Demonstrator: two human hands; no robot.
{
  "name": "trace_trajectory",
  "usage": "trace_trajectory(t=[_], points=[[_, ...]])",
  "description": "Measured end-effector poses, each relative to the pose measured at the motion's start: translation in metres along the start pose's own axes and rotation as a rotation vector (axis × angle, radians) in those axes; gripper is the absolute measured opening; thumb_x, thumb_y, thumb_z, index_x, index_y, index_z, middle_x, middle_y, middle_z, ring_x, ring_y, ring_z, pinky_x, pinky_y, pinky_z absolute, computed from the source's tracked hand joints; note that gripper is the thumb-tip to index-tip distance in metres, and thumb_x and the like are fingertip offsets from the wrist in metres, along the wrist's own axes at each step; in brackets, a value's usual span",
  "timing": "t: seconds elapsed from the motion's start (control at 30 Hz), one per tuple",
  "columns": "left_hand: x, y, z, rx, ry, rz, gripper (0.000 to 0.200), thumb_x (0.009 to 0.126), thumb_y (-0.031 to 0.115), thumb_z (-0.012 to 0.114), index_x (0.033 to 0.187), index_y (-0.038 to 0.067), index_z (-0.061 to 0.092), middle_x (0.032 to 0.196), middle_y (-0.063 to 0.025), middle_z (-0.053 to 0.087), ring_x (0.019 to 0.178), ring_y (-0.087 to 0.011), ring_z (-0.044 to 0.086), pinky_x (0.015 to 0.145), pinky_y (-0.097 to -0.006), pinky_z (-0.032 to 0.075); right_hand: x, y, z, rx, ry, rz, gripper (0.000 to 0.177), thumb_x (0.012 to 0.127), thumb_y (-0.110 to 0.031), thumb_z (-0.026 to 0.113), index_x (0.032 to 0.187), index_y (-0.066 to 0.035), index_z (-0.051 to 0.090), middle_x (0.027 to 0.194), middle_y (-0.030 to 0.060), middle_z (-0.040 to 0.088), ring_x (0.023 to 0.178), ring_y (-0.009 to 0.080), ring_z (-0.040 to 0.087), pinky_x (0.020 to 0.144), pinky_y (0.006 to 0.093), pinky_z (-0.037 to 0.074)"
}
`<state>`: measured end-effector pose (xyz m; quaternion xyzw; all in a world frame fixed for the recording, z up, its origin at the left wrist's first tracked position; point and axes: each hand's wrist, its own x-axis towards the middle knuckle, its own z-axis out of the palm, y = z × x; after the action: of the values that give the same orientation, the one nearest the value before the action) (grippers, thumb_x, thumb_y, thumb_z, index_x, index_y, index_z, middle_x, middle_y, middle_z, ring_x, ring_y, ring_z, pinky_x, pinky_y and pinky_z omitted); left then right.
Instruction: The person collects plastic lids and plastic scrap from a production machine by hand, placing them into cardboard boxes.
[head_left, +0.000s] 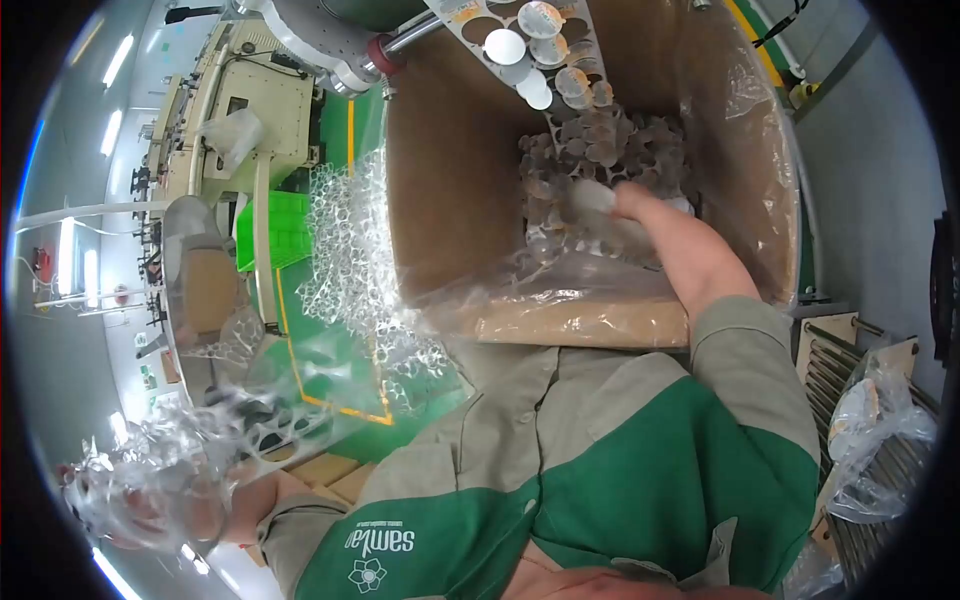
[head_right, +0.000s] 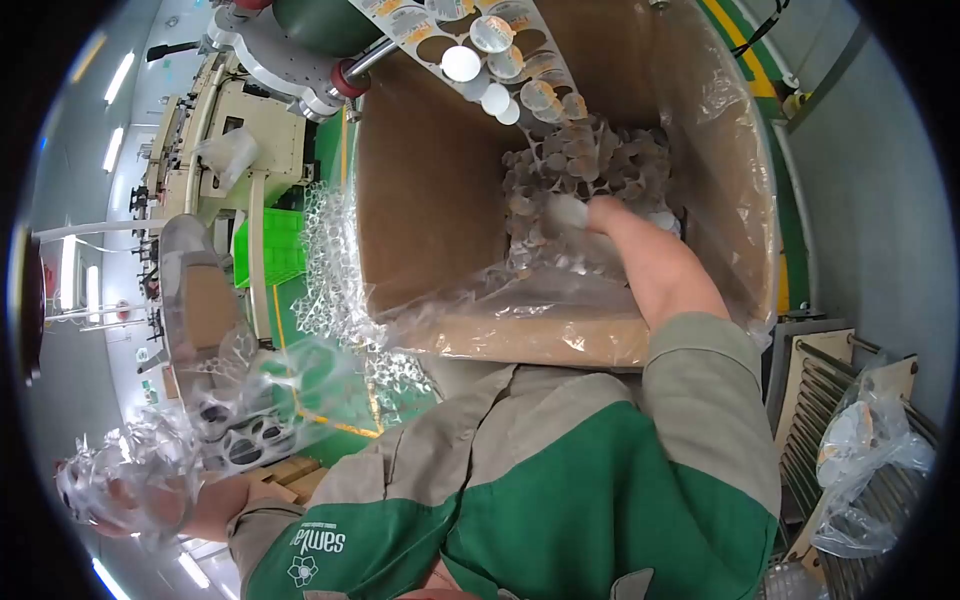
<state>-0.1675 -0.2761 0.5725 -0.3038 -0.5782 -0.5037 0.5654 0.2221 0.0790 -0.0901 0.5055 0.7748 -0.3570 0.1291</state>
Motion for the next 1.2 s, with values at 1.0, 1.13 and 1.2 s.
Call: trace_trajectory(t=[1.0,1.13,1.2], points=[[-0.105,0.022,0.042,-0.774,-0.903,-0.811,0.037,0.071,0.003,0.058,0.108,0.001,0.052,0.094,-0.0104,0.06,0.08,-0.0204,0.06,0.064,-0.0308,0.052,0.012,0.005,-0.045,-0.13,0.035,0.144,0.047,0.065,-0.027,0.074,0.104,-0.006,0.061,0.106,0.013,0.061,0.097,0.027,0.059,0.08,0.0375,0.047],[-0.11,0.028,0.053,-0.603,-0.813,-0.766,0.034,0.072,0.006,0.058,0.105,0.001,0.053,0.095,-0.0114,0.06,0.081,-0.0214,0.06,0.064,-0.0313,0.052,-0.058,-0.076,-0.169,0.636,0.139,-0.402,0.036,0.074,-0.029,0.068,0.099,-0.002,0.062,0.095,0.0135,0.064,0.087,0.0225,0.062,0.076,0.0354,0.048],[-0.105,0.042,0.053,-0.537,-0.683,-0.675,0.032,0.073,0.007,0.058,0.104,0.001,0.053,0.096,-0.0119,0.06,0.082,-0.0219,0.06,0.065,-0.0316,0.052,-0.105,-0.108,-0.202,1.298,0.025,-0.709,0.036,0.08,-0.027,0.064,0.105,-0.001,0.059,0.1,0.0129,0.063,0.088,0.0205,0.062,0.077,0.035,0.049]])
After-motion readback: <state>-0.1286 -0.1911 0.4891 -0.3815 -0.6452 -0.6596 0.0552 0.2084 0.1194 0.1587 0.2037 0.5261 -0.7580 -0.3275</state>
